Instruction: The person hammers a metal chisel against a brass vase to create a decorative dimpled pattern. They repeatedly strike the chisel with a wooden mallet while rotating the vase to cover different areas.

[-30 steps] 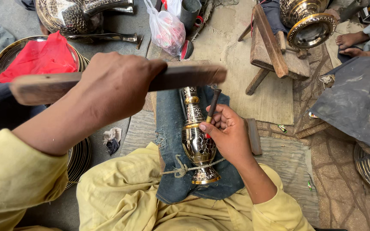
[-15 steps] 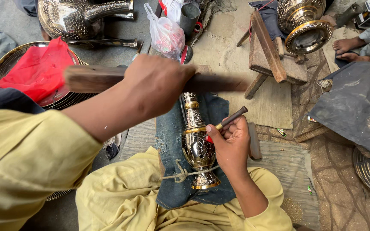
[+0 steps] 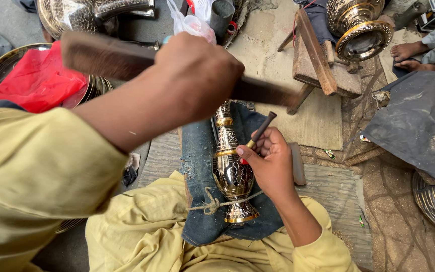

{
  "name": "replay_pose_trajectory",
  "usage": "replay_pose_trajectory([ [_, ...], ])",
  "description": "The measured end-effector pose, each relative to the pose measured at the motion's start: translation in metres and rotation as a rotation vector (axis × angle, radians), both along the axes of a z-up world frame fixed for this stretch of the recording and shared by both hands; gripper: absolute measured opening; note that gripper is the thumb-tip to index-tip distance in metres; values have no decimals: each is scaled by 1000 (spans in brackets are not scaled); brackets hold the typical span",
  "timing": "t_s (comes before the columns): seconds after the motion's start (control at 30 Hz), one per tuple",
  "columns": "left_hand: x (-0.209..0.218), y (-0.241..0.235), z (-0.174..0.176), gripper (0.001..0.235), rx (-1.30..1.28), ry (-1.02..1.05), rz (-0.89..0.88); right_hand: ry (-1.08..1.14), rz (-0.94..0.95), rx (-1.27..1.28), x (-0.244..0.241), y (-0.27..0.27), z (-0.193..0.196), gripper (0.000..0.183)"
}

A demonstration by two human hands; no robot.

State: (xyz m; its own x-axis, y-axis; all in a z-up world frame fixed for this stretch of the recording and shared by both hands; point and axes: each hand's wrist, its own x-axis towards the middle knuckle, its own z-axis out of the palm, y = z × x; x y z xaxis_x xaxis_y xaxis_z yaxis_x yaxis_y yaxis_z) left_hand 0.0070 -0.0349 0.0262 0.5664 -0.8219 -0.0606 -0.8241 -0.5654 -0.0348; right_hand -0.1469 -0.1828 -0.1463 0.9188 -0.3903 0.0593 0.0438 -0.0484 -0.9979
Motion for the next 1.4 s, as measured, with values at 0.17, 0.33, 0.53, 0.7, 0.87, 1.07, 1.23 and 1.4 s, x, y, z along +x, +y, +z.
replay_pose_trajectory([
  [0.17,-1,49,0,22,34,31,70,46,121,-13,9,-10,0,31],
  [0.33,-12,82,-13,36,-27,142,240,99,276,3,16,-21,-1,30],
  [0.53,-39,112,-49,58,-192,229,384,156,450,-32,27,-31,1,34],
  [0.7,-80,130,-103,72,-60,410,596,159,683,49,38,-42,11,45],
  [0.87,-112,138,-146,83,-202,420,602,95,849,24,48,-46,17,50],
  [1.07,-105,148,-136,62,-855,491,808,166,935,-24,55,-53,16,44],
  [1.23,-74,139,-97,68,-551,196,588,98,856,-63,50,-48,11,41],
  [1.4,-37,114,-60,70,-367,375,519,64,574,-57,32,-37,2,36],
])
